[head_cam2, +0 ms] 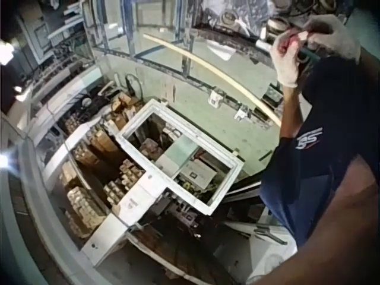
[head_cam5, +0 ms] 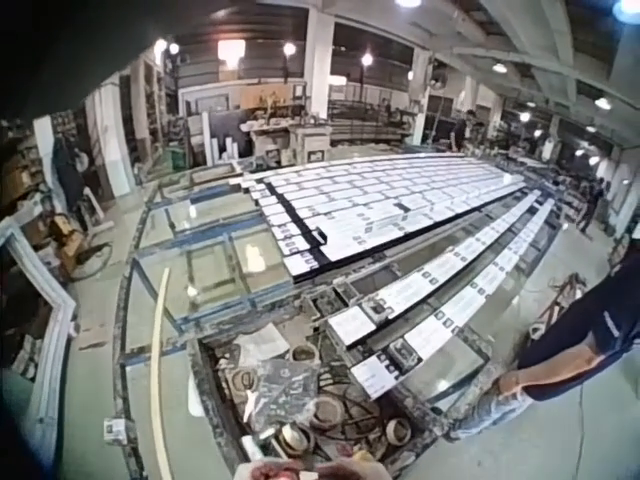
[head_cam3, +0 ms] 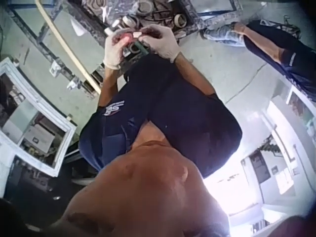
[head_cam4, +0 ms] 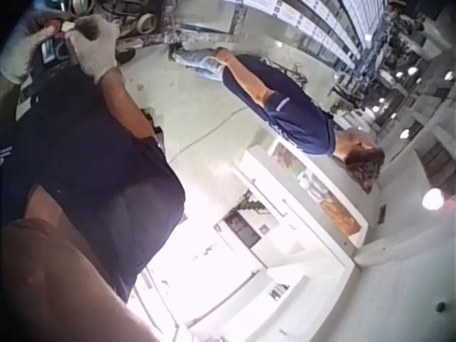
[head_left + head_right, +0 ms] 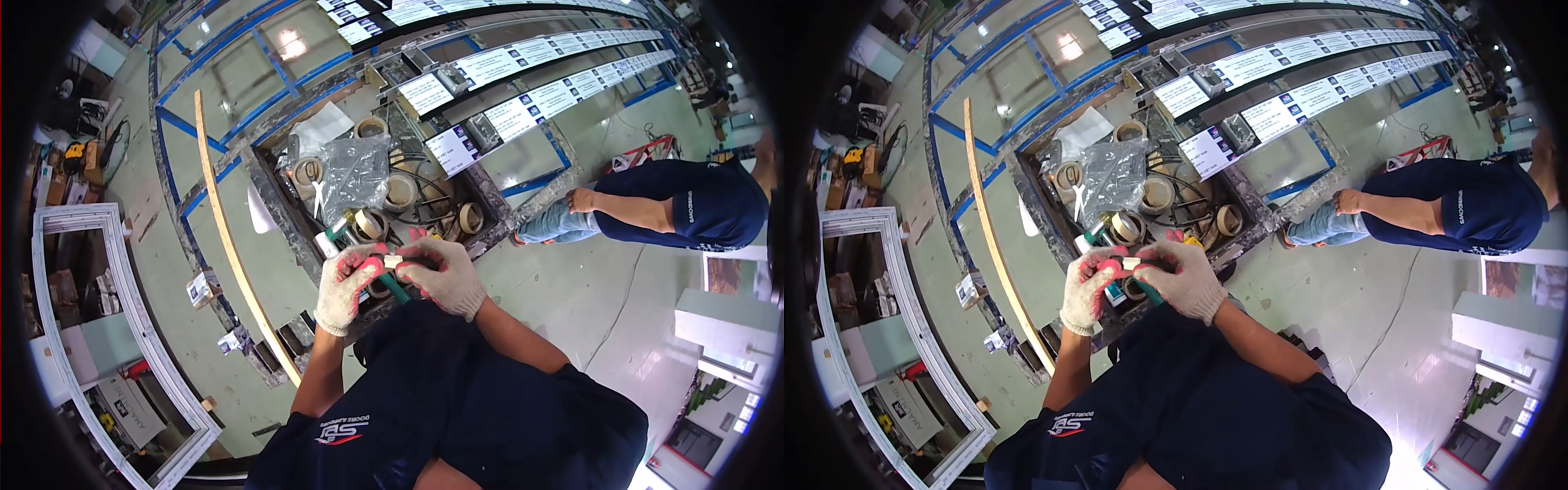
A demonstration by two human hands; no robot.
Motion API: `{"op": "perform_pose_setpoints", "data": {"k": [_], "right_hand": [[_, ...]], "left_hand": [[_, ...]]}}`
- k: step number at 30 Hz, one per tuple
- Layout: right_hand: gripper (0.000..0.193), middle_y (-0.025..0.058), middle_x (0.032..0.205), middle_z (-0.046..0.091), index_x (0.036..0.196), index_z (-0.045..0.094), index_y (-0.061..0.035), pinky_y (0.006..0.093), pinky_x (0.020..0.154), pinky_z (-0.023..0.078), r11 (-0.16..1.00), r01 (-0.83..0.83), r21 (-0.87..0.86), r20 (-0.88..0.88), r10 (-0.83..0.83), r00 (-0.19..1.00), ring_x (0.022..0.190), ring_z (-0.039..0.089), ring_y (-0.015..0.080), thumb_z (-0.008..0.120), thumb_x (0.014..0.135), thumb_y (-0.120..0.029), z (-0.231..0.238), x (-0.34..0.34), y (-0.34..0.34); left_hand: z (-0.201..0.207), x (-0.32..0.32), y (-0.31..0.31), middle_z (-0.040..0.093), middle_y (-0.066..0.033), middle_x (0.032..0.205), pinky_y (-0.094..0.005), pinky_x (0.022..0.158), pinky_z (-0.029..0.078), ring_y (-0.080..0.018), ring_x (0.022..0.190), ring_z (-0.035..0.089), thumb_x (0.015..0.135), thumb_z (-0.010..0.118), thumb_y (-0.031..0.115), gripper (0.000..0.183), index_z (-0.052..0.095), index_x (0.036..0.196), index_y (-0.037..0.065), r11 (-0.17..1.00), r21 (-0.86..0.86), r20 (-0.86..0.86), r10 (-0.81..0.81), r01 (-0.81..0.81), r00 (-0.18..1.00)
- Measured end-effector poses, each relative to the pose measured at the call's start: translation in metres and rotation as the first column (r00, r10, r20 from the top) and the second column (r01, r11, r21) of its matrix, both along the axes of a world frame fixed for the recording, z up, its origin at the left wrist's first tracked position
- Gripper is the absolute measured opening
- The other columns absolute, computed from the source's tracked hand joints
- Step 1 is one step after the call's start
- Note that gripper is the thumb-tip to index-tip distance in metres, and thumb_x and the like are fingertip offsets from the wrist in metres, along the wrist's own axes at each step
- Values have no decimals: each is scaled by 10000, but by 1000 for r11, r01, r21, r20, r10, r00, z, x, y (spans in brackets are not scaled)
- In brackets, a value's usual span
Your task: The person assembles metal profiles and brackets by applying sealant tape to them at a workbench.
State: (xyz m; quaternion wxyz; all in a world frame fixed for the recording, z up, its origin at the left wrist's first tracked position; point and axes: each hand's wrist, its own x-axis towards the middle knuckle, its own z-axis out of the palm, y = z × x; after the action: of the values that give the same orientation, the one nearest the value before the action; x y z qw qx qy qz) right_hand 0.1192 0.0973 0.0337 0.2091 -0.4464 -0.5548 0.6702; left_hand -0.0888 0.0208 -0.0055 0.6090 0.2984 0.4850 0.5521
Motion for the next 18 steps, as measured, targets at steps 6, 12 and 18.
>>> {"op": "perform_pose_setpoints", "data": {"k": [6, 12, 18], "right_hand": [[277, 90, 803, 703, 1196, 686, 73, 294, 486, 518, 880, 214, -424, -327, -369, 870, 537, 611, 141, 715, 969, -83, 4, -2, -12], [216, 57, 820, 689, 1160, 708, 56, 298, 487, 532, 900, 321, -294, -202, -387, 900, 620, 640, 118, 677, 1024, -109, -1, 1, -14], [227, 48, 723, 619, 1197, 658, 13, 305, 442, 493, 780, 207, -591, -243, -416, 876, 516, 579, 145, 650, 1049, -160, -2, -3, -16]], "left_hand": [[-17, 2, 0, 760, -152, 1167, -344, 978, 546, -220, 1055, 736, 991, 725, 132, 380, 664, 1292, -92, 999, -33, 205, -26, 33, 978], [-37, 10, -3, 746, -201, 1150, -402, 911, 600, -301, 968, 771, 1021, 706, 151, 379, 632, 1310, -82, 992, -9, 621, -92, 125, 778], [-44, 18, -7, 719, -178, 1115, -465, 861, 612, -322, 980, 730, 1031, 714, 347, 419, 604, 1275, 25, 997, 27, 611, -71, 69, 789]]}}
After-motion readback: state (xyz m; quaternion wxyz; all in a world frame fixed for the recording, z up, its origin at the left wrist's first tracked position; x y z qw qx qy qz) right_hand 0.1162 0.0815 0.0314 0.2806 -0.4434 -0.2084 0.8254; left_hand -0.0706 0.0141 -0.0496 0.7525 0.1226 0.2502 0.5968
